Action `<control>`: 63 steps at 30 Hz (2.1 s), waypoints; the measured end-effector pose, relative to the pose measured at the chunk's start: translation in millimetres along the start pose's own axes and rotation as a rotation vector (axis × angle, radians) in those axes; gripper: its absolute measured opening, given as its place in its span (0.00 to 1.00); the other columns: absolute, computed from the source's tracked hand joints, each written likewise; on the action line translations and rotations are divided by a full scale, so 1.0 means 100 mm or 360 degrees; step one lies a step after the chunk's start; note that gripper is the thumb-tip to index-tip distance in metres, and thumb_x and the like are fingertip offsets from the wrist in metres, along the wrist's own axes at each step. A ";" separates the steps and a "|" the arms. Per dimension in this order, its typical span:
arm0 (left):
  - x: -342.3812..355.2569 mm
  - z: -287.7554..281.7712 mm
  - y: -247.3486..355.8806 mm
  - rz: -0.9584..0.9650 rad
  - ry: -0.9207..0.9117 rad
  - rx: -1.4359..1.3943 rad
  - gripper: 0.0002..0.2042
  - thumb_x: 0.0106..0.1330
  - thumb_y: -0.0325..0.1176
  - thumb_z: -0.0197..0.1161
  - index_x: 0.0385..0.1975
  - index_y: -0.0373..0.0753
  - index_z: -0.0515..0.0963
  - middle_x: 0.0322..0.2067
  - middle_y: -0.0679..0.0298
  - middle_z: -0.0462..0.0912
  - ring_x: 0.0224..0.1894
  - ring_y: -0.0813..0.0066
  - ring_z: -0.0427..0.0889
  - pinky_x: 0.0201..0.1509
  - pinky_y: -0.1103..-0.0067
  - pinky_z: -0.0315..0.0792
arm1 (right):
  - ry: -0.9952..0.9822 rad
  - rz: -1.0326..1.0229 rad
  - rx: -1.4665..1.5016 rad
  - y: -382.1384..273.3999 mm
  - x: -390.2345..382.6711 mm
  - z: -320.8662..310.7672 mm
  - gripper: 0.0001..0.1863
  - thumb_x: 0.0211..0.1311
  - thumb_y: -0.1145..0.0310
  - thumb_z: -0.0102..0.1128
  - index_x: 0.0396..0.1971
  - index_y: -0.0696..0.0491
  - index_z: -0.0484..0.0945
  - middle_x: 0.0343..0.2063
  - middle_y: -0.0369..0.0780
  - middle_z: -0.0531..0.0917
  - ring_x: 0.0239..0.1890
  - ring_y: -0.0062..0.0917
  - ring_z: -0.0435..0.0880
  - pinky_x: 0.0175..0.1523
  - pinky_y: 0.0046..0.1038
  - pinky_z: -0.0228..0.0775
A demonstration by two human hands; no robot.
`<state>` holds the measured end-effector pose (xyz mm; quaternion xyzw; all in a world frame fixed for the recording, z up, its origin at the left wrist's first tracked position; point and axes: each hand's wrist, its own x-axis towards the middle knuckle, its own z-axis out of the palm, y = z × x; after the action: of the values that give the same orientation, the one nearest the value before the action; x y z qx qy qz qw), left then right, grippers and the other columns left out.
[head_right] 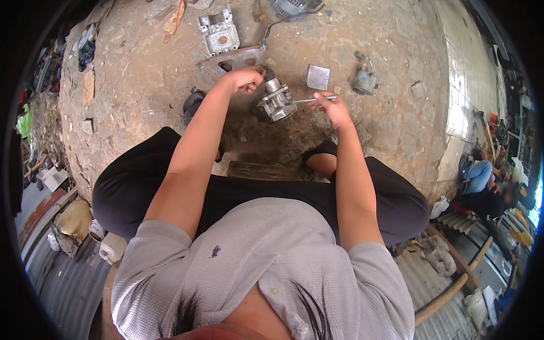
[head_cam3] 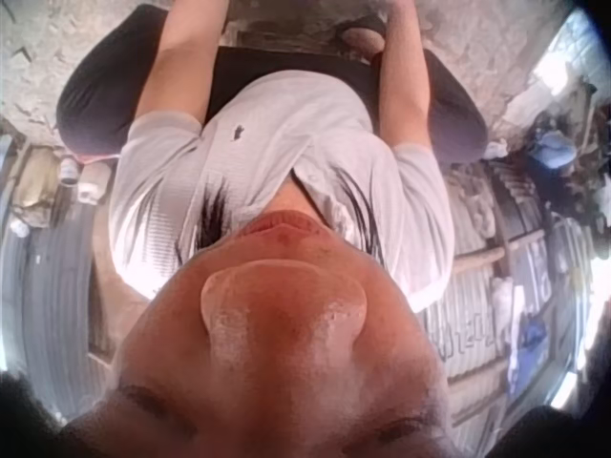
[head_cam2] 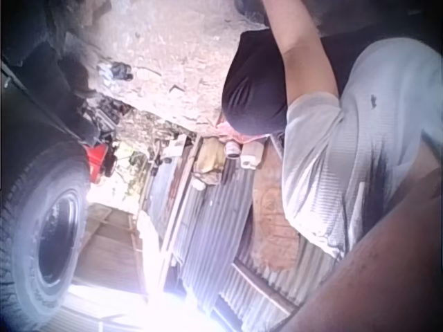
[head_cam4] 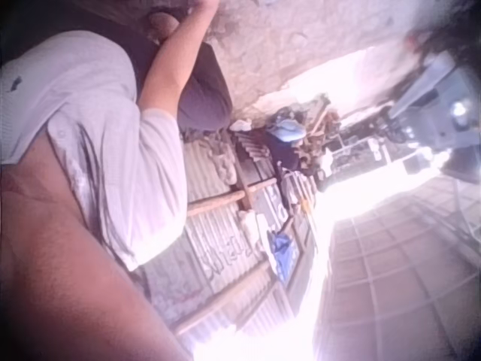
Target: The person sits on the ground and uses a screwdriver to adjust and tighten screws on a small mechanical part. They repeatedly reposition the part and use the tool to manipulate internal components.
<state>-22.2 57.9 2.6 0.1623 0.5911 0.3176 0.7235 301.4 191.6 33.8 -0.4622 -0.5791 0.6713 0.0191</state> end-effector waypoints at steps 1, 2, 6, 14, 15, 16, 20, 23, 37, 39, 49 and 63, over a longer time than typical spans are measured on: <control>0.00 -0.02 -0.01 -0.0006 0.0014 0.0009 0.09 0.54 0.23 0.58 0.33 0.43 0.70 0.26 0.72 0.66 0.25 0.81 0.65 0.25 0.78 0.63 | -0.0007 -0.0020 -0.0092 0.01 0.01 0.05 0.17 0.74 0.53 0.66 0.43 0.54 0.87 0.33 0.38 0.92 0.35 0.19 0.84 0.40 0.25 0.67; 0.01 -0.04 -0.03 -0.0012 0.0028 0.0017 0.10 0.54 0.23 0.58 0.34 0.43 0.70 0.26 0.72 0.65 0.25 0.80 0.65 0.25 0.78 0.63 | -0.0015 -0.0041 -0.0185 0.02 0.03 0.09 0.17 0.73 0.53 0.67 0.44 0.54 0.87 0.32 0.38 0.92 0.35 0.19 0.84 0.40 0.25 0.67; -0.03 0.04 0.09 -0.0032 0.0007 0.0120 0.11 0.54 0.24 0.58 0.36 0.43 0.70 0.26 0.72 0.65 0.25 0.80 0.64 0.25 0.78 0.63 | 0.0451 -0.0096 -0.0292 0.10 0.07 0.03 0.17 0.74 0.53 0.67 0.43 0.53 0.87 0.32 0.38 0.92 0.33 0.19 0.82 0.41 0.27 0.67; 0.12 -0.03 0.00 -0.0055 -0.0010 0.0148 0.14 0.53 0.25 0.58 0.40 0.46 0.72 0.25 0.74 0.65 0.23 0.83 0.63 0.25 0.80 0.61 | 0.0561 -0.0117 -0.0540 0.22 0.13 -0.02 0.17 0.73 0.53 0.68 0.38 0.54 0.89 0.33 0.37 0.92 0.38 0.21 0.85 0.40 0.26 0.70; 0.09 0.01 0.02 -0.0039 0.0019 0.0144 0.14 0.53 0.25 0.58 0.40 0.46 0.72 0.25 0.74 0.65 0.23 0.83 0.62 0.25 0.80 0.61 | 0.0822 -0.0156 -0.0652 0.29 0.17 -0.06 0.17 0.73 0.53 0.67 0.38 0.54 0.89 0.33 0.37 0.92 0.38 0.21 0.85 0.40 0.26 0.69; 0.03 0.05 0.04 -0.0027 0.0053 0.0141 0.14 0.53 0.25 0.57 0.40 0.46 0.72 0.25 0.74 0.65 0.23 0.83 0.62 0.25 0.80 0.60 | 0.0742 -0.0160 -0.0403 0.27 0.15 -0.09 0.18 0.72 0.55 0.68 0.41 0.57 0.88 0.33 0.38 0.92 0.39 0.22 0.87 0.41 0.27 0.72; -0.04 -0.08 -0.01 -0.0030 0.0035 0.0127 0.11 0.52 0.25 0.58 0.36 0.44 0.71 0.24 0.71 0.65 0.22 0.79 0.62 0.25 0.77 0.62 | -0.0114 0.0022 0.0022 0.09 0.08 -0.03 0.19 0.73 0.57 0.68 0.45 0.60 0.87 0.35 0.42 0.91 0.39 0.24 0.87 0.42 0.27 0.75; -0.07 0.10 0.18 -0.0064 -0.0003 0.0203 0.14 0.54 0.26 0.58 0.42 0.46 0.73 0.26 0.73 0.66 0.23 0.82 0.64 0.25 0.80 0.62 | 0.0344 -0.0156 -0.0135 0.48 0.22 -0.21 0.19 0.74 0.55 0.66 0.46 0.58 0.86 0.36 0.42 0.91 0.40 0.23 0.87 0.42 0.24 0.72; -0.07 0.05 0.08 0.0015 0.0051 0.0107 0.10 0.52 0.25 0.57 0.35 0.43 0.70 0.24 0.71 0.65 0.23 0.79 0.63 0.25 0.77 0.63 | -0.0002 -0.0062 0.0393 0.14 0.09 -0.03 0.17 0.74 0.56 0.66 0.42 0.57 0.87 0.34 0.42 0.91 0.36 0.22 0.84 0.40 0.27 0.69; -0.07 0.01 0.07 -0.0013 0.0023 0.0091 0.11 0.52 0.25 0.57 0.35 0.43 0.70 0.25 0.70 0.66 0.24 0.79 0.64 0.26 0.77 0.63 | 0.0027 -0.0069 0.0065 0.09 0.10 0.05 0.16 0.74 0.57 0.66 0.43 0.57 0.86 0.34 0.42 0.91 0.35 0.22 0.84 0.40 0.26 0.69; -0.07 0.04 0.10 -0.0032 0.0054 0.0147 0.10 0.53 0.26 0.58 0.36 0.44 0.71 0.25 0.71 0.66 0.25 0.79 0.64 0.26 0.77 0.64 | 0.0008 -0.0013 0.0079 0.21 0.14 -0.05 0.18 0.74 0.56 0.66 0.47 0.58 0.84 0.36 0.43 0.91 0.36 0.23 0.85 0.39 0.26 0.69; 0.05 0.17 0.17 -0.0016 0.0049 0.0142 0.06 0.55 0.30 0.59 0.30 0.45 0.70 0.23 0.72 0.65 0.23 0.79 0.62 0.25 0.77 0.60 | 0.0903 -0.0007 -0.0480 0.38 0.26 -0.01 0.18 0.74 0.51 0.65 0.38 0.53 0.85 0.30 0.37 0.90 0.31 0.20 0.84 0.35 0.28 0.66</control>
<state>-10.3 76.1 13.0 0.1865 0.6166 0.2898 0.7079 306.6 194.8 -11.8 -0.6272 -0.6448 0.4221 0.1126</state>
